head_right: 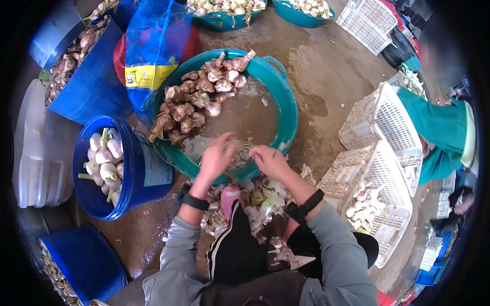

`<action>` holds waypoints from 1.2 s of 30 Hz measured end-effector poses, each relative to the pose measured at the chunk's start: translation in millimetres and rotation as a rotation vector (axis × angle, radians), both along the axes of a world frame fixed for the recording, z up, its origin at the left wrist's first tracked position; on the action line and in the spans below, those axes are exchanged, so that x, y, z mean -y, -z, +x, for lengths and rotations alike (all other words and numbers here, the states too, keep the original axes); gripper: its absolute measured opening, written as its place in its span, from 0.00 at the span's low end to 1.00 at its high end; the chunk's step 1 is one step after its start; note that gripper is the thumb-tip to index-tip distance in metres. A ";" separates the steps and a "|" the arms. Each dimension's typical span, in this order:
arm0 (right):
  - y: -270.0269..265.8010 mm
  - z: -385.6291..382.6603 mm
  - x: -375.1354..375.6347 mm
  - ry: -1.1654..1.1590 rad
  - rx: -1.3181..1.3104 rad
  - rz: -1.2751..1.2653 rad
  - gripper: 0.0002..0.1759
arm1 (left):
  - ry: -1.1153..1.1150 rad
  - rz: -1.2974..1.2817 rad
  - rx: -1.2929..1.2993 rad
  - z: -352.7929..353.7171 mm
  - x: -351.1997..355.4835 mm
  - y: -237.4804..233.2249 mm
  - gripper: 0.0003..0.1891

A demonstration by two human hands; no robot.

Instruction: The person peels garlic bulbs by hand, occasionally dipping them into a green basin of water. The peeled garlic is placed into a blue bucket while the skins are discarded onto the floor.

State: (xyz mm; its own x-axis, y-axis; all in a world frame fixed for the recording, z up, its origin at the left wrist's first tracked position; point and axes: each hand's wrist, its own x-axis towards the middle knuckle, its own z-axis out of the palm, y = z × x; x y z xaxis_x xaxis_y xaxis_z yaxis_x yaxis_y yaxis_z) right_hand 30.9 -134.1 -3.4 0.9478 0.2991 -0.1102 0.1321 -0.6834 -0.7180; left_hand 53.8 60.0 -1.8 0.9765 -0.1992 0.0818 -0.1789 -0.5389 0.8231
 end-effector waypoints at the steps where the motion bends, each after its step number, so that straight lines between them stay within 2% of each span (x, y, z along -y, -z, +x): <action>1: 11.4 24.6 -3.2 -0.005 0.007 0.010 0.07 | -0.035 0.162 0.047 8.8 -25.4 39.7 0.22; 2: 31.2 51.5 -9.4 -0.010 0.099 -0.018 0.08 | -0.069 0.328 0.095 15.9 -44.2 73.2 0.23; 3: 52.4 78.2 -17.2 -0.009 0.187 -0.044 0.09 | -0.067 0.344 0.100 18.1 -53.8 92.1 0.23; 5: 89.1 130.9 -45.0 0.018 0.296 -0.110 0.13 | 0.052 0.687 0.267 17.1 -68.4 126.1 0.24; 6: 98.1 153.6 -64.8 0.064 0.306 -0.148 0.16 | 0.103 0.765 0.168 11.0 -72.3 151.9 0.23; 8: 119.2 192.6 -105.8 0.087 0.373 -0.190 0.24 | 0.317 0.820 -0.417 27.4 -61.3 129.3 0.22; 9: 101.5 200.5 -124.4 0.072 0.253 -0.219 0.25 | 0.322 0.830 -0.427 27.2 -59.2 121.5 0.22; 11: 128.7 208.7 -140.4 0.154 0.172 -0.229 0.28 | 0.110 0.558 -0.112 21.7 -56.9 109.8 0.22; 12: 147.2 207.5 -142.2 0.174 0.153 -0.227 0.28 | 0.109 0.558 -0.126 19.4 -59.3 105.5 0.22; 13: 162.0 209.8 -138.2 0.165 0.148 -0.233 0.28 | 0.023 0.455 -0.116 20.3 -61.5 100.5 0.22; 15: 181.5 217.3 -114.7 -0.101 -0.269 0.074 0.29 | -0.121 0.197 -0.114 24.7 -61.0 95.8 0.24; 16: 120.3 192.1 -101.1 -0.040 -0.634 0.419 0.27 | -0.152 0.084 -0.114 25.5 -59.8 102.2 0.31; 18: 51.9 158.3 -91.3 -0.100 -0.722 0.521 0.24 | -0.289 -0.086 -0.072 22.7 -41.0 78.5 0.38; 19: 36.8 140.8 -90.9 -0.118 -0.644 0.585 0.23 | -0.267 -0.216 -0.123 19.5 -34.9 61.2 0.43; 20: 24.8 120.2 -88.6 -0.130 -0.569 0.647 0.22 | -0.293 -0.366 -0.052 15.8 -24.5 41.5 0.41; 21: 8.5 98.9 -83.2 -0.136 -0.578 0.725 0.23 | -0.276 -0.242 0.036 8.1 -20.9 26.0 0.40; 22: -13.5 82.1 -78.5 -0.128 -0.528 0.701 0.23 | -0.256 -0.116 0.123 -0.7 -18.1 11.5 0.40; 24: -22.6 62.1 -68.0 -0.117 -0.465 0.603 0.23 | -0.232 -0.103 0.188 -18.2 -10.9 -9.3 0.38; 25: -6.0 51.7 -64.5 -0.085 -0.309 0.534 0.22 | -0.231 -0.071 0.195 -26.7 -9.0 -10.0 0.39; 26: -16.6 40.6 -61.2 -0.048 -0.258 0.414 0.20 | -0.229 -0.040 0.201 -34.7 -6.7 -9.3 0.39; 30: -33.3 17.8 -62.3 0.038 -0.151 0.223 0.18 | -0.240 0.155 0.324 -52.1 1.3 -7.5 0.38; 32: -46.4 14.8 -60.3 -0.015 -0.251 0.102 0.20 | -0.233 0.146 0.328 -54.9 0.6 -1.9 0.40; 34: -35.9 14.4 -60.8 -0.012 -0.166 0.115 0.21 | -0.226 0.142 0.328 -55.6 0.2 1.1 0.41; 36: -28.5 16.5 -61.4 -0.058 0.005 0.026 0.16 | -0.238 0.099 0.291 -55.8 -0.9 -0.7 0.41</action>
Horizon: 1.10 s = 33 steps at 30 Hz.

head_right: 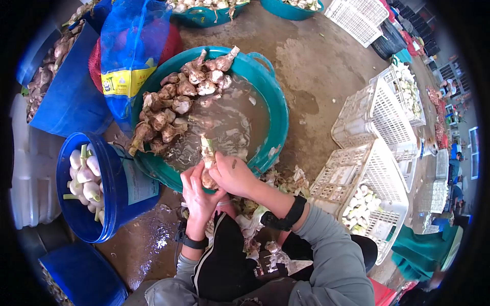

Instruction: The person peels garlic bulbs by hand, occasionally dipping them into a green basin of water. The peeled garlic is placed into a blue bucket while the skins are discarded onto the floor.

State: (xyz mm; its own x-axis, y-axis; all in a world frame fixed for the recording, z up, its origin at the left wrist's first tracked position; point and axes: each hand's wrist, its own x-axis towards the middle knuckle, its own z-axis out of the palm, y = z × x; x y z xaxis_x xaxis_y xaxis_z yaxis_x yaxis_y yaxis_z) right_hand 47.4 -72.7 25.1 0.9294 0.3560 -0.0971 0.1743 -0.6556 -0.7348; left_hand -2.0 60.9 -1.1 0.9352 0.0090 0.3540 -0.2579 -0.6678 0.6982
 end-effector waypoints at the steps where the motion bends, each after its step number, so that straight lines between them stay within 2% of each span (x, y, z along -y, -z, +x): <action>1: 0.7 1.6 1.7 0.002 -0.004 0.001 0.16 | 0.017 -0.064 -0.015 0.6 -1.4 -1.8 0.40; 2: -0.9 4.7 4.6 -0.037 0.000 -0.002 0.15 | 0.017 -0.062 -0.018 2.0 -3.8 -2.9 0.40; 4: -3.1 7.4 9.3 -0.078 -0.002 -0.005 0.14 | 0.093 -0.234 -0.122 3.0 -10.6 -3.4 0.37; 6: -4.5 7.1 14.1 -0.049 -0.293 0.259 0.12 | 0.168 -1.051 -0.487 2.4 -13.4 12.5 0.35; 7: 8.0 3.2 15.9 -0.009 -0.409 0.419 0.09 | 0.206 -1.270 -0.552 1.6 -15.7 16.4 0.36; 8: 16.0 -1.0 14.9 -0.010 -0.412 0.419 0.09 | 0.244 -1.489 -0.615 1.8 -17.1 14.1 0.37; 9: 22.2 -3.6 14.0 0.119 -0.542 0.647 0.09 | 0.241 -1.490 -0.611 1.3 -15.8 13.1 0.37; 10: 27.6 -4.6 14.0 0.251 -0.669 0.875 0.09 | 0.200 -1.293 -0.533 0.8 -13.3 12.4 0.38; 11: 28.1 -2.7 11.2 0.246 -0.670 0.873 0.09 | 0.156 -1.097 -0.454 0.8 -11.9 12.4 0.39; 12: 28.7 -1.9 6.4 0.206 -0.620 0.814 0.11 | 0.150 -1.099 -0.453 0.0 -11.8 12.6 0.39; 14: 25.8 -0.6 -1.1 0.136 -0.515 0.705 0.16 | 0.186 -0.498 -0.243 0.0 -11.7 12.1 0.40; 15: 7.3 4.6 2.7 0.182 -0.795 0.678 0.18 | 0.144 -0.727 -0.280 0.4 -9.5 10.5 0.38; 16: 11.4 3.5 0.3 0.178 -0.793 0.682 0.18 | 0.099 -0.955 -0.312 1.7 -7.4 9.0 0.36; 18: 17.8 -0.2 -9.9 0.119 -0.709 0.884 0.17 | 0.092 -1.181 -0.259 6.8 -6.2 18.8 0.31; 19: 18.6 -5.2 -12.0 0.123 -0.459 0.741 0.15 | 0.070 -1.317 -0.320 6.1 -6.0 21.2 0.30; 20: 20.3 -5.4 -10.5 0.117 -0.466 0.740 0.15 | 0.049 -1.452 -0.379 10.0 -5.9 15.0 0.29; 22: 23.2 -9.5 -0.9 0.080 -0.190 0.454 0.13 | 0.057 -1.461 -0.459 11.3 -6.2 18.6 0.29; 23: 23.1 -10.5 -1.4 0.074 0.089 0.425 0.12 | 0.112 -1.597 -0.631 10.9 -4.8 31.4 0.29; 24: 24.6 -11.2 -0.5 0.045 0.083 0.438 0.12 | 0.158 -1.729 -0.790 12.1 -5.3 31.7 0.29; 25: 28.5 -12.7 0.7 0.184 -0.165 0.590 0.11 | 0.166 -1.584 -0.645 10.6 3.7 29.3 0.30; 26: 33.3 -12.0 -1.7 0.310 -0.432 0.727 0.11 | 0.225 -1.314 -0.599 9.8 -2.4 19.6 0.35; 27: 22.6 -10.9 -4.9 0.329 -0.625 0.950 0.10 | 0.161 -1.280 -0.289 11.4 5.0 19.8 0.36; 28: 12.3 -14.0 -8.5 0.362 -0.838 1.159 0.09 | 0.134 -1.237 -0.219 8.3 3.7 10.8 0.42; 30: 23.5 -28.0 -13.1 0.321 -0.977 1.211 0.10 | 0.015 -0.884 -0.019 13.1 -3.9 17.4 0.39; 32: 22.6 -28.0 -20.5 0.313 -1.069 1.259 0.11 | 0.022 -0.580 0.099 14.2 -18.2 22.9 0.36; 33: 15.7 -28.4 -25.0 0.331 -0.969 1.175 0.10 | -0.016 -0.696 0.054 12.0 -16.0 21.6 0.27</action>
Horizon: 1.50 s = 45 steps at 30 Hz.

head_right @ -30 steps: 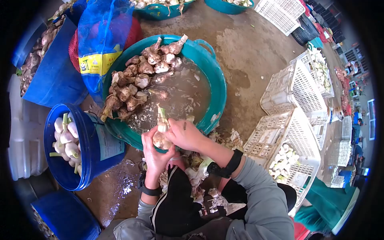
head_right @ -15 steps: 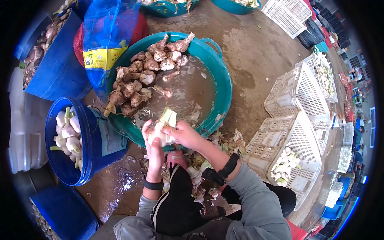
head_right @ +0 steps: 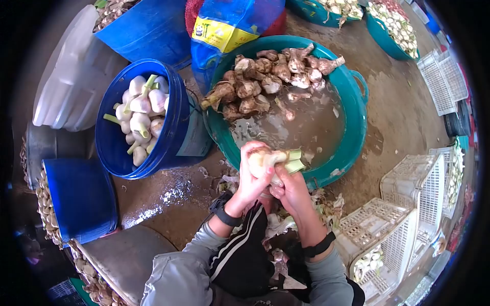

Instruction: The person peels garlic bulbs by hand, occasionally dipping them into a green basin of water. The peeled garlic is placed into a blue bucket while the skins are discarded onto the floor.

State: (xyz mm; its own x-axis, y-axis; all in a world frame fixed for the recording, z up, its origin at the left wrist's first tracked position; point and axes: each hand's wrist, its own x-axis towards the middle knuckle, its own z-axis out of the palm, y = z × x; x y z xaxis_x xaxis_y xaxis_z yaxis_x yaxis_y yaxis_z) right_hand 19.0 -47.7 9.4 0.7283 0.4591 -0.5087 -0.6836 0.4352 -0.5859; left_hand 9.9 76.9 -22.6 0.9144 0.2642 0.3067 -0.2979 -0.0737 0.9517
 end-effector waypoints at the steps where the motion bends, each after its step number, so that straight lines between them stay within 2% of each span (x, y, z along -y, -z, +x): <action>1: -5.1 -1.7 -3.8 0.023 0.069 -0.109 0.09 | -0.003 0.000 -0.001 -2.6 4.1 -1.5 0.27; 2: -7.0 -3.5 -9.1 0.067 0.172 -0.211 0.08 | 0.004 -0.282 -0.083 -3.7 7.3 -8.2 0.24; 3: -4.3 -4.2 -14.4 0.069 0.172 -0.211 0.08 | 0.013 -0.566 -0.164 -3.7 8.5 -11.5 0.21; 5: 3.9 -4.0 -21.2 0.207 0.695 -0.589 0.10 | 0.041 -0.564 -0.154 -1.9 6.6 -8.0 0.18; 6: 1.8 -3.3 -19.2 0.205 0.695 -0.596 0.10 | 0.057 -0.704 -0.216 -1.5 7.2 -8.7 0.18; 8: -4.0 -0.4 -14.3 0.117 1.039 -0.879 0.12 | 0.060 -0.911 -0.343 -0.1 6.2 -12.8 0.20; 9: -0.5 1.2 -11.2 0.119 1.037 -0.889 0.12 | 0.067 -0.917 -0.347 -1.5 3.6 -16.6 0.20; 11: 7.5 6.4 3.9 -0.104 0.564 -0.549 0.12 | 0.149 -0.598 -0.204 -4.0 -2.7 -25.4 0.22; 12: 2.0 7.1 -1.8 0.009 0.281 -0.259 0.12 | 0.181 -0.455 -0.127 -2.8 -2.4 -16.2 0.28; 13: 1.3 8.1 -1.1 -0.011 0.165 -0.230 0.12 | 0.128 -0.186 -0.106 -2.7 -2.8 -2.4 0.35; 15: -2.8 5.7 0.2 0.014 -0.012 0.014 0.11 | 0.107 0.245 0.040 1.9 -15.6 -15.5 0.40; 17: 4.8 4.2 4.8 -0.071 -0.068 0.095 0.11 | 0.069 0.349 0.024 2.8 -21.4 -16.5 0.40; 19: 7.4 2.5 2.0 -0.089 -0.071 0.151 0.10 | 0.072 0.274 -0.079 -2.0 -24.7 -11.4 0.39; 20: 6.2 0.9 -1.6 -0.074 -0.034 0.128 0.10 | 0.030 0.195 -0.027 -1.1 -23.2 -9.3 0.33; 21: 4.0 0.3 -6.5 -0.059 0.001 0.105 0.09 | 0.030 0.194 -0.027 -0.8 -20.4 -8.8 0.33; 23: 0.2 -2.2 -13.2 -0.041 0.078 0.071 0.10 | 0.043 -0.360 -0.125 -0.3 -13.7 -12.2 0.27; 25: 4.1 -6.6 -15.8 -0.010 0.293 -0.257 0.09 | 0.058 -0.395 -0.135 0.9 -13.0 -14.8 0.24; 26: 9.1 -10.3 -19.9 0.044 0.468 -0.450 0.10 | 0.043 -0.510 -0.200 1.9 -11.5 -13.9 0.23; 27: 11.1 -10.8 -17.0 0.051 0.466 -0.458 0.10 | 0.027 -0.623 -0.270 2.4 -10.2 -14.5 0.23; 28: 12.4 -10.8 -14.9 0.032 0.693 -0.626 0.11 | 0.039 -0.749 -0.348 1.3 -10.2 -17.1 0.21; 30: 12.5 -5.7 -9.9 -0.007 1.081 -0.881 0.12 | 0.067 -0.829 -0.443 2.4 -12.5 -23.4 0.21; 31: 14.1 -4.1 -7.4 -0.009 1.078 -0.883 0.12 | 0.089 -0.907 -0.536 2.6 -13.7 -24.2 0.22; 33: 25.0 0.6 -1.6 0.015 0.945 -0.797 0.12 | 0.111 -0.920 -0.579 3.4 -12.4 -16.3 0.23; 34: 40.3 5.7 12.5 -0.219 0.511 -0.637 0.11 | 0.139 -0.733 -0.475 2.0 -9.2 -13.9 0.24; 35: 32.0 7.9 11.1 -0.221 0.511 -0.638 0.11 | 0.164 -0.548 -0.375 -0.4 -5.6 -12.7 0.28; 36: 16.4 8.8 9.2 -0.113 0.334 -0.417 0.11 | 0.270 -0.549 -0.377 -3.5 -2.7 -23.0 0.36; 37: 8.3 8.2 8.7 -0.002 0.154 -0.196 0.11 | 0.268 -0.395 -0.290 -5.4 1.2 -31.8 0.43; 38: 11.3 8.4 10.5 0.044 0.052 -0.049 0.14 | 0.191 -0.078 -0.229 -3.9 -2.1 -29.4 0.44; 39: 12.2 7.9 12.0 0.050 0.053 -0.049 0.14 | 0.112 0.236 -0.159 -1.6 -8.3 -26.0 0.44; 41: 7.1 6.8 11.2 -0.014 0.134 -0.117 0.12 | 0.154 0.331 -0.075 -2.1 -21.7 -22.1 0.43; 42: 3.1 4.9 9.5 -0.045 0.180 -0.257 0.12 | 0.126 0.187 -0.058 -2.6 -22.4 -19.8 0.40; 43: -2.6 3.9 8.8 -0.044 0.180 -0.254 0.12 | 0.107 -0.077 -0.110 -6.7 -20.4 -21.2 0.37; 45: -10.9 1.1 6.7 -0.152 0.973 -0.657 0.13 | 0.201 -0.543 -0.216 -0.9 -31.4 -25.0 0.31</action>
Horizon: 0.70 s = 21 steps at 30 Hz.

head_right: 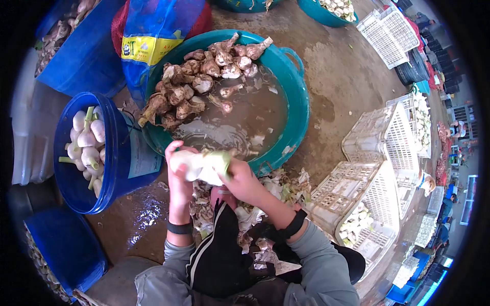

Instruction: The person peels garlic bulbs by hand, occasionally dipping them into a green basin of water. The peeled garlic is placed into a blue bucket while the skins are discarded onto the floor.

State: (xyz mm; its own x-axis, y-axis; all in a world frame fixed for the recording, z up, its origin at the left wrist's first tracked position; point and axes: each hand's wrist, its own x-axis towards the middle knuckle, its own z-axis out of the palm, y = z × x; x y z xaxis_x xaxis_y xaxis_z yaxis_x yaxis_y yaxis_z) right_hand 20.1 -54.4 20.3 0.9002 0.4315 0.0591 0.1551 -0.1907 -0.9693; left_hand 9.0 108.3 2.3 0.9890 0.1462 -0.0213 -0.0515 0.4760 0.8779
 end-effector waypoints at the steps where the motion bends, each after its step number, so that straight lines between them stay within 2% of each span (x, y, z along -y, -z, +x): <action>1: 3.1 2.3 9.5 -0.122 0.174 -0.208 0.15 | 0.093 -0.163 -0.125 -1.0 -1.8 -4.9 0.33; 2: 6.3 3.6 14.4 -0.119 0.172 -0.204 0.15 | 0.163 -0.202 -0.176 0.0 -3.6 8.8 0.34; 4: 15.8 6.0 19.9 0.085 -0.062 -0.072 0.14 | 0.128 -0.107 -0.224 -3.2 12.6 19.9 0.36; 5: 20.3 2.6 19.2 0.185 -0.339 0.154 0.13 | 0.171 -0.061 -0.233 -7.6 19.1 5.5 0.37; 6: 23.1 5.4 23.9 0.184 -0.338 0.148 0.13 | 0.179 0.092 -0.172 -9.4 27.4 5.4 0.39; 8: 23.0 8.1 30.3 0.194 -0.608 0.101 0.16 | 0.167 0.534 -0.113 -10.8 24.3 7.5 0.38; 9: 20.4 8.3 29.7 0.194 -0.606 0.103 0.16 | 0.220 0.485 -0.110 -9.0 14.4 11.9 0.36; 10: 17.1 6.6 28.3 0.173 -0.701 0.280 0.16 | 0.271 0.436 -0.112 -8.3 5.9 15.8 0.34; 12: 13.2 3.4 25.1 0.118 -0.886 0.634 0.18 | 0.405 -0.159 -0.106 -11.2 1.8 18.1 0.33; 14: 20.5 1.7 23.6 0.033 -0.967 0.741 0.16 | 0.320 -0.333 -0.336 -7.5 14.8 19.6 0.32; 15: 20.3 5.1 21.7 0.121 -0.882 0.604 0.16 | 0.265 -0.294 -0.403 -4.6 18.5 24.5 0.29; 17: 23.7 4.5 16.7 0.303 -0.702 0.265 0.18 | 0.243 -0.012 -0.192 -6.3 21.2 32.1 0.34; 18: 27.1 1.5 12.5 0.307 -0.703 0.265 0.18 | 0.208 0.115 -0.108 -9.7 23.5 32.1 0.38; 19: 30.5 -4.1 7.2 0.288 -0.474 0.230 0.18 | 0.284 0.079 -0.122 -11.6 20.5 31.4 0.45; 20: 32.4 -7.7 2.8 0.262 -0.247 0.197 0.18 | 0.191 0.050 -0.068 -12.4 28.9 49.5 0.38; 21: 25.5 -1.7 6.3 0.135 0.272 -0.154 0.19 | 0.120 -0.021 -0.162 -12.0 30.8 48.6 0.35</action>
State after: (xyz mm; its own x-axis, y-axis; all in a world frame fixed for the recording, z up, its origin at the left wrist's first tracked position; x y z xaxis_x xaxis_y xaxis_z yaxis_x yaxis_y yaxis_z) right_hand 18.4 -60.7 -5.2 0.9099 0.3324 0.2481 0.3674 -0.3684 -0.8540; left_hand -2.9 77.5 -46.2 0.9827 0.0249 -0.1837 0.1484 0.4883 0.8600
